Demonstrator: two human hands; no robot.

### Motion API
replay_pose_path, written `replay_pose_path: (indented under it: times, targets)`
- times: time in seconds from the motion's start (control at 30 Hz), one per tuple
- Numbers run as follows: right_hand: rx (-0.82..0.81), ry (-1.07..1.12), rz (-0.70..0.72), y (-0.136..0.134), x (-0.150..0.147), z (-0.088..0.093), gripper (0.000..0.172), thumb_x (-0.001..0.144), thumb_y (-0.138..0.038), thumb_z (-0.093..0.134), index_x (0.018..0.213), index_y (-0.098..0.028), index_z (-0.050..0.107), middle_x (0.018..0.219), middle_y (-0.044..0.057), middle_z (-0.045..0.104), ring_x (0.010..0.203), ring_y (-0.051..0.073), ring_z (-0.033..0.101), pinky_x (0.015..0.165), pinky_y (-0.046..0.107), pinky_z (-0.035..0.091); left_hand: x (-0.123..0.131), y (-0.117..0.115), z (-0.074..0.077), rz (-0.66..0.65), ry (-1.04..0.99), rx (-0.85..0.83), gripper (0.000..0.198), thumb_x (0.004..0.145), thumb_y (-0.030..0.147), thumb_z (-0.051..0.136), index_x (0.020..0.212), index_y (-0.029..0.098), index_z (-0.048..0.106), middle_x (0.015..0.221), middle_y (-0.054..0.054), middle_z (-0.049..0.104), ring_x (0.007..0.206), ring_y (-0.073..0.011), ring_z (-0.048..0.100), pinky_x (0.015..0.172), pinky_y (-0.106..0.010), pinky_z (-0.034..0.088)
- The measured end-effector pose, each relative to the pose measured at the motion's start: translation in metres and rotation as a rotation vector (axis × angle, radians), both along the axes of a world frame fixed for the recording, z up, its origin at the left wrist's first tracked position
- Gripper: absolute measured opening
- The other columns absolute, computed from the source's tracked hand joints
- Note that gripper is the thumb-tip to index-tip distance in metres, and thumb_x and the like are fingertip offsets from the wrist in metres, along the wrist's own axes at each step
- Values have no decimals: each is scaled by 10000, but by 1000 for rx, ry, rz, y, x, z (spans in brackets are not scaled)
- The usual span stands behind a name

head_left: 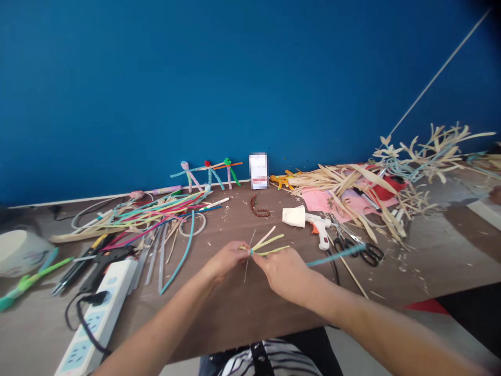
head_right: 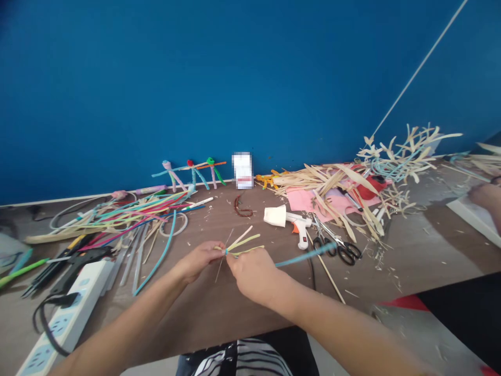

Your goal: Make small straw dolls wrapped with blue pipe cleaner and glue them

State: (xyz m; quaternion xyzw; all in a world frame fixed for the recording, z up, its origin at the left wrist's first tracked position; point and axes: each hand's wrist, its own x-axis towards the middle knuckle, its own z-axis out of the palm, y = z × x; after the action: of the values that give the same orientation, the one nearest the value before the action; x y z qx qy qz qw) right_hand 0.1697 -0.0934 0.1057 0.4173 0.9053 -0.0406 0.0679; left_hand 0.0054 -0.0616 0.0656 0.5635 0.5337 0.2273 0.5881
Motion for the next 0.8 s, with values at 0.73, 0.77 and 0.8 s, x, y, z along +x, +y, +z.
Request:
replay_pose_path:
  times: [0.73,0.77,0.8]
  targets:
    - [-135,67,-48,4,16,5,449,758,-138,399,1169,-314,435,778,46,652,696,190,592,623,267,385,-1,-4,5,-54,-193,-125,134,628,258,530,674,133,516,564,26,509,502,-81,385,514,-202,286]
    - [-168,106,-54,5,17,5,440,762,-141,392,1159,-321,451,805,40,655,714,188,592,638,269,389,-2,-4,5,-55,-232,-141,139,623,259,544,671,131,517,563,26,506,508,-80,386,520,-202,286]
    - [-205,161,-63,7,18,4,430,766,-144,382,1146,-326,470,846,32,655,743,184,590,657,269,391,-3,-4,5,-58,-274,-152,145,619,261,557,669,130,518,562,25,503,516,-80,390,529,-202,289]
